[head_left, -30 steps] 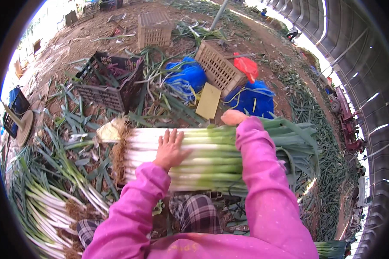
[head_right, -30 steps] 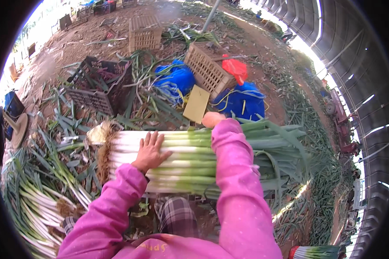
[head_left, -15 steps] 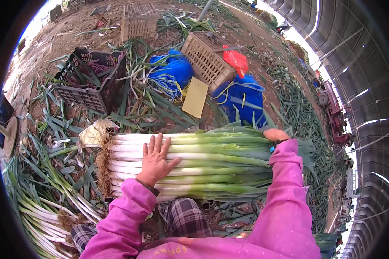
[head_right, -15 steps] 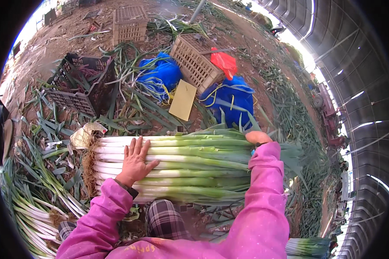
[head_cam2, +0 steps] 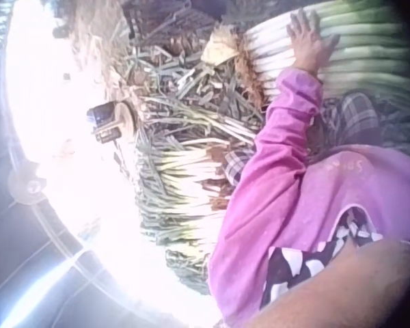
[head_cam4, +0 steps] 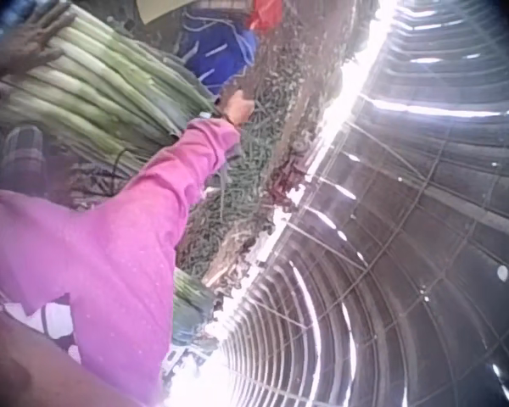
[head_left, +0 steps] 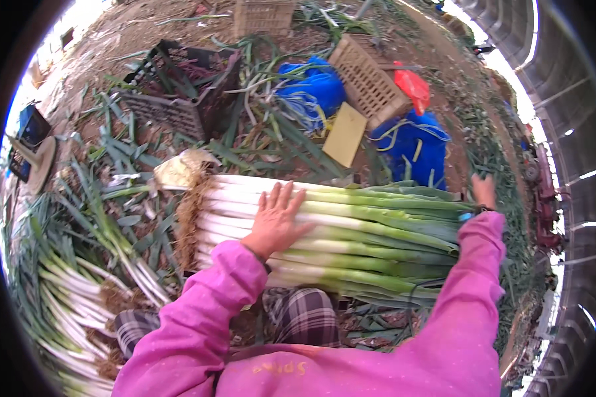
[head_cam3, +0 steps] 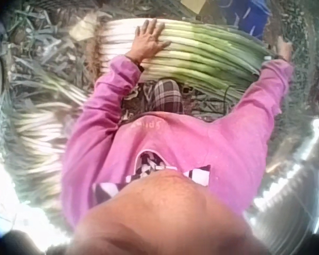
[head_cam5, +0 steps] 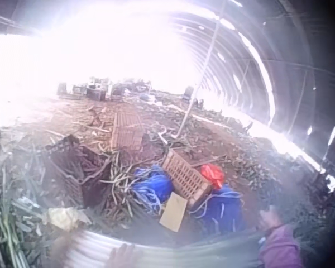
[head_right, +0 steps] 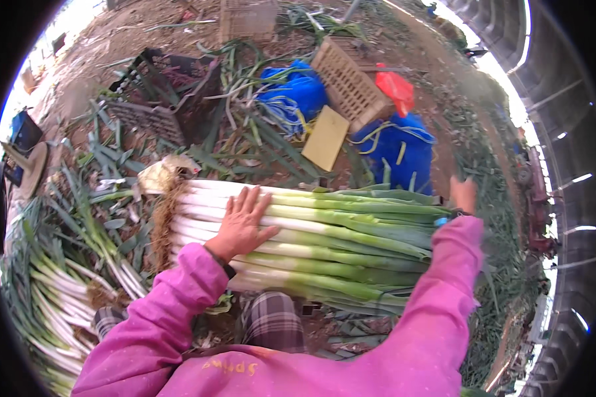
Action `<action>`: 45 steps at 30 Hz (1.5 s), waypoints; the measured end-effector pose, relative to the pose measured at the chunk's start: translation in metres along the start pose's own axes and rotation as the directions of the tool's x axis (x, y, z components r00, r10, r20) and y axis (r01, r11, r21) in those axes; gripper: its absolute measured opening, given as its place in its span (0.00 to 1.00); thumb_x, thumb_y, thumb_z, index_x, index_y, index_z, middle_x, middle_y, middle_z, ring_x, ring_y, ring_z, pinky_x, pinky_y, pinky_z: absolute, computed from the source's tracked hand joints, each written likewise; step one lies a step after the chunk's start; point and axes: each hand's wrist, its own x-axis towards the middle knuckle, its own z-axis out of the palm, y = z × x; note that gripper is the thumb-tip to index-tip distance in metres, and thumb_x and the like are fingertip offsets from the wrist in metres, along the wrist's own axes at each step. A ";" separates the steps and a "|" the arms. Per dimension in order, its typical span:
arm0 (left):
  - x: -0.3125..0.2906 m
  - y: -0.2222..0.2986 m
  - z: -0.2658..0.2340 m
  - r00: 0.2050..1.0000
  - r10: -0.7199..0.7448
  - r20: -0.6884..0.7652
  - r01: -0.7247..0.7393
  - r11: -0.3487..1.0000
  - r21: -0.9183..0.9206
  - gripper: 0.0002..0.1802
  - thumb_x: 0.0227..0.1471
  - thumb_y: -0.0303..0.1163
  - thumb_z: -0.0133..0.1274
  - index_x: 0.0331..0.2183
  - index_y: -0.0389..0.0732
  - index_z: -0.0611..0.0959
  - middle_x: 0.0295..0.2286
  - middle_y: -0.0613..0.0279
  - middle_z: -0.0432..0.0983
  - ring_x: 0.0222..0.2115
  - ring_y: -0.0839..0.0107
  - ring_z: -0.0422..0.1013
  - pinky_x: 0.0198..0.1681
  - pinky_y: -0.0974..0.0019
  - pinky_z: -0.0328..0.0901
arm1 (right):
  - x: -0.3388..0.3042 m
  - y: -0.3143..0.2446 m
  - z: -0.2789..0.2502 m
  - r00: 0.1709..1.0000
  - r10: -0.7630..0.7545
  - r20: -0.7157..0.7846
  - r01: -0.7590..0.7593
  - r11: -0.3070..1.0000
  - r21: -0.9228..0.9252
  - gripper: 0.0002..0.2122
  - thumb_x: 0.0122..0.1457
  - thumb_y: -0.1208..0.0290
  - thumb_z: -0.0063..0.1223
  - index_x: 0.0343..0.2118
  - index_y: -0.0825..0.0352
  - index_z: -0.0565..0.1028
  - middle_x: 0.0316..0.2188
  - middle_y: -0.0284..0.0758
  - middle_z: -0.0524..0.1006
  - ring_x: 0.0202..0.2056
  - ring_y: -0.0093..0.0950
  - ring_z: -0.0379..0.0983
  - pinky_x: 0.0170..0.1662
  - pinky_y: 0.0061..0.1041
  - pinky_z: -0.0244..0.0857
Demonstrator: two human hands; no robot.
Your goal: The person gathers leeks from a pile, places them into a metal frame, and aligns them by hand. They then wrap the bundle of leeks with a red plastic sheet and secure it with a sticker.
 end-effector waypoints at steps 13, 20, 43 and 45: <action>0.004 -0.043 -0.021 0.995 -0.011 0.097 -0.001 0.992 0.127 0.41 0.55 0.65 0.38 0.63 0.54 0.57 0.64 0.58 0.43 0.65 0.59 0.39 0.65 0.44 0.35 | -0.245 -0.137 0.026 0.491 -0.530 0.691 0.794 0.598 -0.106 0.57 0.37 0.28 0.54 0.66 0.59 0.47 0.67 0.41 0.42 0.68 0.40 0.33 0.65 0.55 0.33; -0.025 -0.077 -0.020 0.998 -0.043 -0.035 0.046 0.994 0.094 0.41 0.55 0.62 0.39 0.63 0.50 0.56 0.64 0.52 0.43 0.65 0.53 0.38 0.65 0.46 0.36 | -0.252 -0.144 0.025 0.495 -0.547 0.675 0.816 0.559 -0.146 0.58 0.34 0.30 0.59 0.66 0.59 0.47 0.67 0.42 0.43 0.68 0.41 0.35 0.65 0.56 0.35; -0.024 -0.114 -0.025 0.963 -0.203 -0.176 0.206 0.979 0.001 0.48 0.51 0.66 0.44 0.61 0.39 0.60 0.61 0.45 0.49 0.63 0.51 0.46 0.64 0.57 0.44 | -0.253 -0.146 0.034 0.490 -0.587 0.644 0.837 0.524 -0.159 0.56 0.37 0.32 0.59 0.65 0.61 0.49 0.66 0.46 0.47 0.67 0.45 0.39 0.64 0.57 0.35; -0.002 -0.088 -0.054 0.980 -0.197 -0.012 0.191 0.930 0.314 0.40 0.52 0.62 0.45 0.52 0.37 0.73 0.54 0.46 0.64 0.57 0.53 0.57 0.60 0.57 0.52 | -0.245 -0.142 0.035 0.498 -0.590 0.635 0.843 0.500 -0.196 0.59 0.33 0.32 0.61 0.64 0.66 0.50 0.63 0.47 0.52 0.65 0.45 0.44 0.64 0.56 0.35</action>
